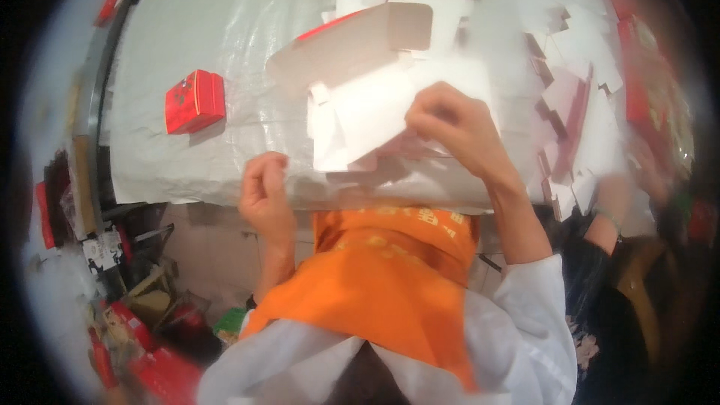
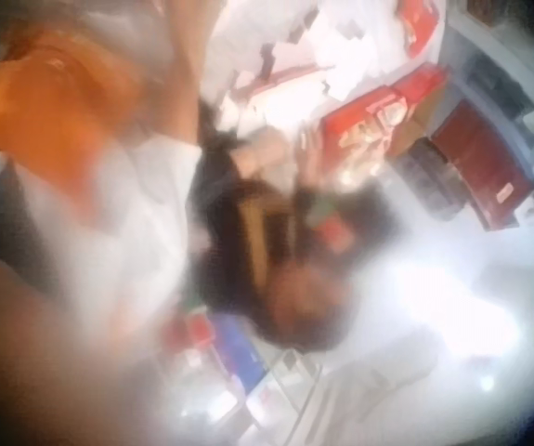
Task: The person folds flat red and white cardboard pieces into small rectangular boxes. They fold the flaps, tuck them into slots, and secure the boxes with adhesive tape. The finished boxes are placed on the table.
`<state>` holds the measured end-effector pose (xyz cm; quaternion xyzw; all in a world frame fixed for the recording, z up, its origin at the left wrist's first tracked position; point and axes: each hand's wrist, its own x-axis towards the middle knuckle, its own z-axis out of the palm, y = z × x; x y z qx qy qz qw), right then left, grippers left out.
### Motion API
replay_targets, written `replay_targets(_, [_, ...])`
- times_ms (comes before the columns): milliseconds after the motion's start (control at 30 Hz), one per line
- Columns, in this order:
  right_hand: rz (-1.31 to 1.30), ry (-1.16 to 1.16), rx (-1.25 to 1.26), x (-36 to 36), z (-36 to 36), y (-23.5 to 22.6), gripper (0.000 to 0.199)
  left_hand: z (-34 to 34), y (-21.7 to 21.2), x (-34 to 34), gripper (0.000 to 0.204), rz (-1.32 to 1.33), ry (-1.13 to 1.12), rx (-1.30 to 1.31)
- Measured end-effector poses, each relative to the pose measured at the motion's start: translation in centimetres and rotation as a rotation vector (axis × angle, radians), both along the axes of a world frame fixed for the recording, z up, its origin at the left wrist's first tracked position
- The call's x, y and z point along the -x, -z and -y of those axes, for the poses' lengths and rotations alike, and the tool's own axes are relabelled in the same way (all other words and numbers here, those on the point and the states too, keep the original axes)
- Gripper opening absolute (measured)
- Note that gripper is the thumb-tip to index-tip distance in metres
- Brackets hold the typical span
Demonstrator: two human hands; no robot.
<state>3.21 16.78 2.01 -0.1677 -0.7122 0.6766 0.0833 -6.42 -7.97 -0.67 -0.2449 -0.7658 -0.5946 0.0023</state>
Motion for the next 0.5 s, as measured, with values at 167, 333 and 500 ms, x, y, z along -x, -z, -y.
replay_targets(167, [-0.147, -0.233, -0.343, -1.1, 0.1, 0.5, 0.014, -2.8, -3.9, 0.2, 0.03, 0.682, 0.169, -0.223])
replay_targets(333, [-0.128, -0.286, -0.48, -2.1, 1.6, 0.8, 0.027, -6.3, -4.9, 2.5, 0.054, 1.135, 0.347, -0.389])
replay_targets(500, [-0.218, -0.283, -0.714, -2.6, 2.1, 2.4, 0.027, -8.4, -5.3, 4.1, 0.06, 1.302, 0.356, -0.516])
